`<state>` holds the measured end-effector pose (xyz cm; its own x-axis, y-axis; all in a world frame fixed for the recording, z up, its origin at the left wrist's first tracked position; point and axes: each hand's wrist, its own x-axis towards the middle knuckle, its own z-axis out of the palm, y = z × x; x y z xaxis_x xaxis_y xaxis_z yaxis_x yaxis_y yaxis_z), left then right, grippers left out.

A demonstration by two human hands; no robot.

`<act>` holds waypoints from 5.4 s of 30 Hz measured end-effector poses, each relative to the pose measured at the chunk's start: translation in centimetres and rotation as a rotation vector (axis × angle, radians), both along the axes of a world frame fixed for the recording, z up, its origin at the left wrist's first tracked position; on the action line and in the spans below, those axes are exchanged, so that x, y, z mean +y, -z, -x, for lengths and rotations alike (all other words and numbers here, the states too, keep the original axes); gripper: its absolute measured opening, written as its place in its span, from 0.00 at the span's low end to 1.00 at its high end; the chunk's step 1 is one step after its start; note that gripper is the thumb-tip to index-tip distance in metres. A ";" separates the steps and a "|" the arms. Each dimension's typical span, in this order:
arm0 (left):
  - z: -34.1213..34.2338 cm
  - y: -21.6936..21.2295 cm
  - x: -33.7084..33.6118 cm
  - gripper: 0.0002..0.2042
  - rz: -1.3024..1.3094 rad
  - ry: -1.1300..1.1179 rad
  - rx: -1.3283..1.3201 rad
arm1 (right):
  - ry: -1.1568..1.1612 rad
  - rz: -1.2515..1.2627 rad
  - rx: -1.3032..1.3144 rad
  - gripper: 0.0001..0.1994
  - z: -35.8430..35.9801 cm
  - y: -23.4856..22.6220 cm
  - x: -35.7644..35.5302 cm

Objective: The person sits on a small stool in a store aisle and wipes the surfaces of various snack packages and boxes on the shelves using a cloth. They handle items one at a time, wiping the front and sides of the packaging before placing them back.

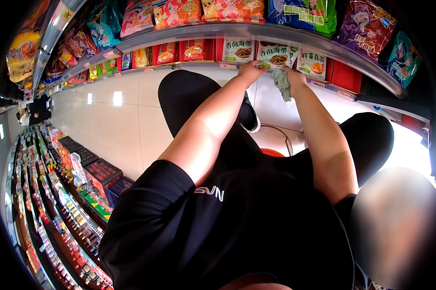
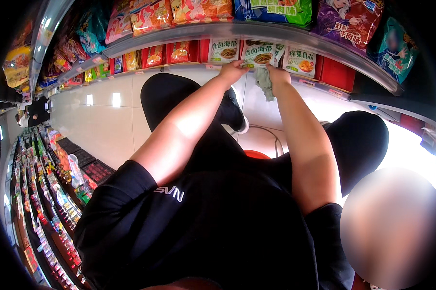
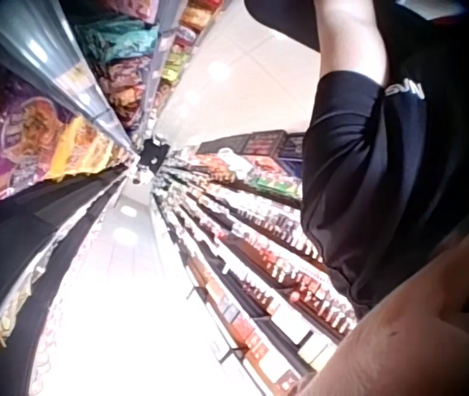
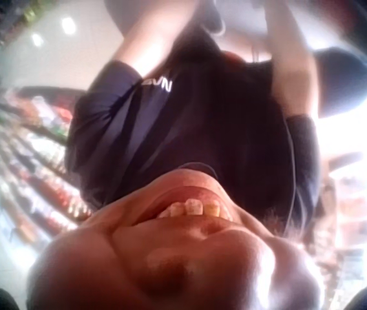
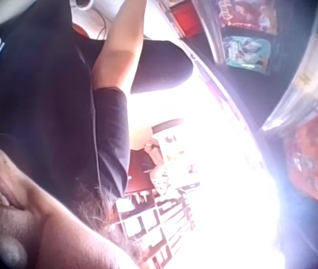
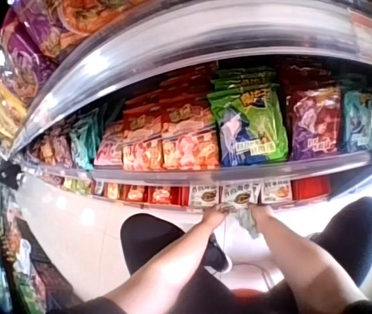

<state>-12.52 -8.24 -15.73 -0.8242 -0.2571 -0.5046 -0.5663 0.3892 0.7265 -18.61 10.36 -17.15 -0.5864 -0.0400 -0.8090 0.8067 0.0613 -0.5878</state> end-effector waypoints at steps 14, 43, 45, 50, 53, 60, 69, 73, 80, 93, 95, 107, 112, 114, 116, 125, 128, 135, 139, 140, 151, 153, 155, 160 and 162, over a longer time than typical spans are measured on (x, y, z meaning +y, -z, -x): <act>1.2 1.3 0.6 0.40 -0.242 -0.287 -0.070 | -0.245 -0.296 0.473 0.15 -4.2 -10.1 2.0; -3.8 -7.6 -6.9 0.17 -0.868 -0.502 -0.193 | -0.316 0.314 0.134 0.13 -6.6 -9.7 -4.3; -3.9 -6.5 -8.2 0.18 -0.904 -0.537 -0.168 | -0.361 0.277 0.143 0.13 -5.5 -9.8 -5.7; -0.9 -5.3 -9.4 0.18 -0.455 -0.618 0.093 | -0.380 0.180 0.180 0.18 -4.3 -8.3 -6.5; 2.3 -3.4 -11.7 0.20 -0.008 -0.540 0.259 | -0.464 0.082 0.228 0.18 -5.8 -6.8 -4.1; 6.3 -1.8 -12.8 0.25 0.673 -0.247 0.406 | -0.331 -0.021 0.068 0.14 -7.9 -3.8 4.3; 6.9 -0.1 -11.7 0.29 0.696 0.110 -0.040 | -0.520 -0.109 0.217 0.12 -10.4 -3.7 5.1; 7.3 0.1 -11.9 0.31 0.579 0.192 -0.245 | -0.428 -0.149 0.238 0.13 -10.0 -3.1 5.1; 5.2 3.3 -11.2 0.31 0.815 0.479 -0.129 | -0.095 -0.034 0.098 0.18 -5.8 -2.7 2.3; 0.8 -3.6 -1.8 0.14 0.336 0.179 -0.067 | 0.302 0.343 -0.269 0.14 -1.3 0.1 -1.6; -0.9 -2.2 -0.1 0.14 0.113 -0.107 -0.122 | 0.293 0.420 -0.249 0.12 -0.9 1.5 -1.3; -2.0 -3.0 2.6 0.15 -1.041 -0.847 -0.039 | 0.167 0.278 0.236 0.10 -6.5 -5.8 -0.2; -2.6 -3.6 1.4 0.12 -0.921 -0.753 -0.227 | -0.108 0.270 0.380 0.13 -8.3 -5.8 1.1; -2.7 -4.3 0.2 0.14 -0.852 -0.750 -0.154 | -0.224 0.191 0.403 0.15 -8.9 -7.6 0.9; -3.1 -5.3 -1.1 0.16 -0.833 -0.704 -0.014 | -0.401 0.081 0.552 0.16 -9.1 -8.1 1.1; -1.3 -6.0 -7.1 0.13 -0.379 -0.915 0.207 | -0.433 -0.066 0.468 0.18 -9.8 -4.7 2.2; 0.5 -1.9 -9.7 0.14 -0.137 -0.818 0.309 | -0.438 -0.034 0.321 0.19 -10.1 -3.5 3.0; 3.2 -0.8 -9.7 0.14 -0.001 -0.652 0.290 | -0.469 -0.222 0.311 0.21 -10.7 -1.7 7.3; 4.7 0.9 -8.1 0.15 0.224 -0.457 0.013 | -0.471 -0.310 0.290 0.21 -11.6 0.6 10.6; 3.7 3.1 -12.0 0.15 0.375 -0.373 0.124 | -0.536 -0.296 0.337 0.21 -10.9 0.2 9.8; 3.5 -2.0 -4.2 0.24 0.718 0.089 0.056 | -0.090 -0.378 0.398 0.16 -6.9 5.0 12.0; 2.9 -2.5 -2.7 0.24 0.763 0.118 0.210 | 0.174 -0.321 0.407 0.14 -5.1 4.4 12.6; 2.4 -4.6 0.0 0.23 0.628 0.179 0.256 | 0.283 -0.346 0.272 0.17 -2.6 5.3 15.5; -0.8 -8.4 8.7 0.19 -0.278 0.217 0.008 | 0.473 -0.263 0.015 0.23 1.3 11.0 21.7; -3.3 -9.3 11.2 0.18 -0.551 0.173 -0.057 | 0.438 -0.371 -0.004 0.28 2.0 10.2 20.0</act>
<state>-9.17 2.99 -6.42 -0.7985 0.1922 -0.5704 -0.5721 0.0522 0.8185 -20.62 30.31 -27.34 -0.4814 0.4927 -0.7249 0.8055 -0.0774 -0.5876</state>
